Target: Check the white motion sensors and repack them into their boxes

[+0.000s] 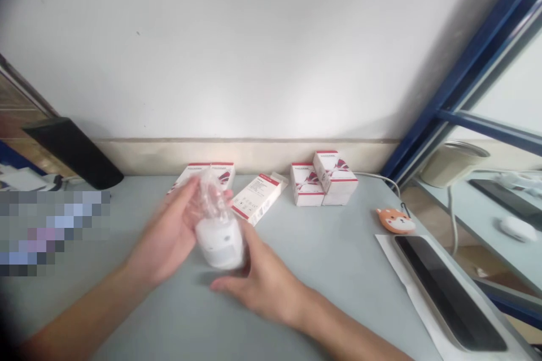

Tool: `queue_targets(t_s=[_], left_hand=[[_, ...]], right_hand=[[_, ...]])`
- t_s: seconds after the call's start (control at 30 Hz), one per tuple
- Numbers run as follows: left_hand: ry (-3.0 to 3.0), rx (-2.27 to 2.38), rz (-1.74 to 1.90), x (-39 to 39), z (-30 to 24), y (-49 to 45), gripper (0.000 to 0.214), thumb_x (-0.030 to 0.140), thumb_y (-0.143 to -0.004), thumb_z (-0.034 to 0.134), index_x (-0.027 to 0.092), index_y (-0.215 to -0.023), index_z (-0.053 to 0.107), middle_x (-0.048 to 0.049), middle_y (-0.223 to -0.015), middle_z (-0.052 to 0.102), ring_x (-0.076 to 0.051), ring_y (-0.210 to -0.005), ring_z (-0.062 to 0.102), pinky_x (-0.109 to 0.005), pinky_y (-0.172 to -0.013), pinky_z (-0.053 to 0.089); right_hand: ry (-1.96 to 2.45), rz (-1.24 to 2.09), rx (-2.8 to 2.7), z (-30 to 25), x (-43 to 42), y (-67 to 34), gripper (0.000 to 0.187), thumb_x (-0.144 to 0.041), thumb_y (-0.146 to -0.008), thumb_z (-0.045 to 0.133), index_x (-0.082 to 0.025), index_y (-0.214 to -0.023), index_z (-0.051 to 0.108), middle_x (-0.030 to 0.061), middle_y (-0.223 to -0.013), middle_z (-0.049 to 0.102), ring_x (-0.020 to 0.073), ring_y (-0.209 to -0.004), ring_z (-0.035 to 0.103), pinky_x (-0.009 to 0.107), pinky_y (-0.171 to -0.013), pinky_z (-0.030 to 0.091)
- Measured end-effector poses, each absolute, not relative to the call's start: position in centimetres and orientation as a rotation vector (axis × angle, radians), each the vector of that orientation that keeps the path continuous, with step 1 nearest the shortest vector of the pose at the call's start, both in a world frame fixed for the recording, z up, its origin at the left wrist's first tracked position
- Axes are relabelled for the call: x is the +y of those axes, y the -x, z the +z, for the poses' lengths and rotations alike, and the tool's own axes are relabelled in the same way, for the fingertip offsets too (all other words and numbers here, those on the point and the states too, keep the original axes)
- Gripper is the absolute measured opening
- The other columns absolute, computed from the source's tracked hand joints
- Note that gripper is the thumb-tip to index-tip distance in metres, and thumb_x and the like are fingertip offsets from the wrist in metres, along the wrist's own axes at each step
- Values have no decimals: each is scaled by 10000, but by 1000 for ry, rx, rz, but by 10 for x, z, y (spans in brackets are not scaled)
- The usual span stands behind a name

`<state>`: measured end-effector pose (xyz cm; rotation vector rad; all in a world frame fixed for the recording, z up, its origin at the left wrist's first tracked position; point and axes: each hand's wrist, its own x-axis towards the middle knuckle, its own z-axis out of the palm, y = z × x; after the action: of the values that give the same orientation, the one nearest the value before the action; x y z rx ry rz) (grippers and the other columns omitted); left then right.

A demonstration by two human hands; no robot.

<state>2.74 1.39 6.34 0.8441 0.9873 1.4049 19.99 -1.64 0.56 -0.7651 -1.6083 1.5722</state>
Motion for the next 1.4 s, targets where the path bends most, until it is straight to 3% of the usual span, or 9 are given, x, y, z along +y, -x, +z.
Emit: queue_targets(t_s=[0.3,0.4,0.47,0.57,0.67,0.83,1.03,1.2,1.4], left_hand=[[-1132,778,1697,80,136,-46,256,459,-959,681,206,-959,644,-27,-946,738,-228,-1005,763,-340,-879,609],[-1147,945,1751,93,118,-50,276,486,-952,639,217,-933,583,-23,-938,728,-195,-916,758,-305,-810,595],[-1370,1317,1528,88,91,-61,307,508,-1007,472,223,-938,561,-23,-910,733,-170,-776,732,-282,-703,568],[-1585,1393,1250,71,48,-86,316,506,-962,548,209,-910,644,-33,-766,739,-200,-637,682,-295,-599,507],[-1773,1431,1069,63,27,-111,256,458,-934,611,222,-969,704,-29,-715,729,-244,-703,692,-340,-692,510],[-1996,1479,1046,86,39,-117,497,237,-809,731,252,-1300,653,-94,-1070,744,-339,-1128,643,-450,-971,484],[-2022,1534,1212,69,52,-82,418,246,-951,576,237,-1369,583,-108,-1257,674,-283,-1204,601,-453,-1063,470],[-2167,1466,1367,-3,47,-63,373,315,-1045,521,319,-1418,541,-83,-1519,531,-290,-1475,420,-486,-1214,366],[-2032,1232,1142,-21,31,-39,310,340,-1074,482,302,-1369,571,-66,-1387,634,-224,-1224,631,-358,-1014,536]], right_hand=[[811,1513,-1426,15,-8,-205,635,-380,-837,837,-237,-1391,563,81,-1299,696,275,-1185,632,418,-1022,506],[867,1309,-1176,19,-4,-208,567,-458,-863,798,-236,-1333,571,96,-1300,698,275,-1182,638,423,-1029,499],[911,1082,-1003,24,1,-215,558,-483,-881,769,-242,-1333,548,100,-1288,696,264,-1145,646,420,-1007,503],[901,804,-895,33,10,-229,571,-474,-884,754,-256,-1361,528,85,-1269,687,242,-1097,646,411,-994,496],[862,726,-928,35,17,-239,628,-451,-882,749,-285,-1426,485,73,-1336,655,235,-1162,626,408,-1045,469],[930,824,-1099,26,21,-239,573,-483,-902,729,-266,-1379,499,97,-1389,624,256,-1259,586,415,-1067,462],[921,1071,-1082,26,18,-234,556,-540,-926,701,-254,-1376,542,90,-1397,652,280,-1272,598,441,-1086,459],[870,1345,-1134,27,6,-227,521,-558,-945,681,-264,-1367,592,69,-1339,702,271,-1170,652,410,-991,514],[909,1295,-1227,11,0,-215,517,-533,-928,712,-270,-1354,586,60,-1315,690,273,-1228,612,439,-1070,470]])
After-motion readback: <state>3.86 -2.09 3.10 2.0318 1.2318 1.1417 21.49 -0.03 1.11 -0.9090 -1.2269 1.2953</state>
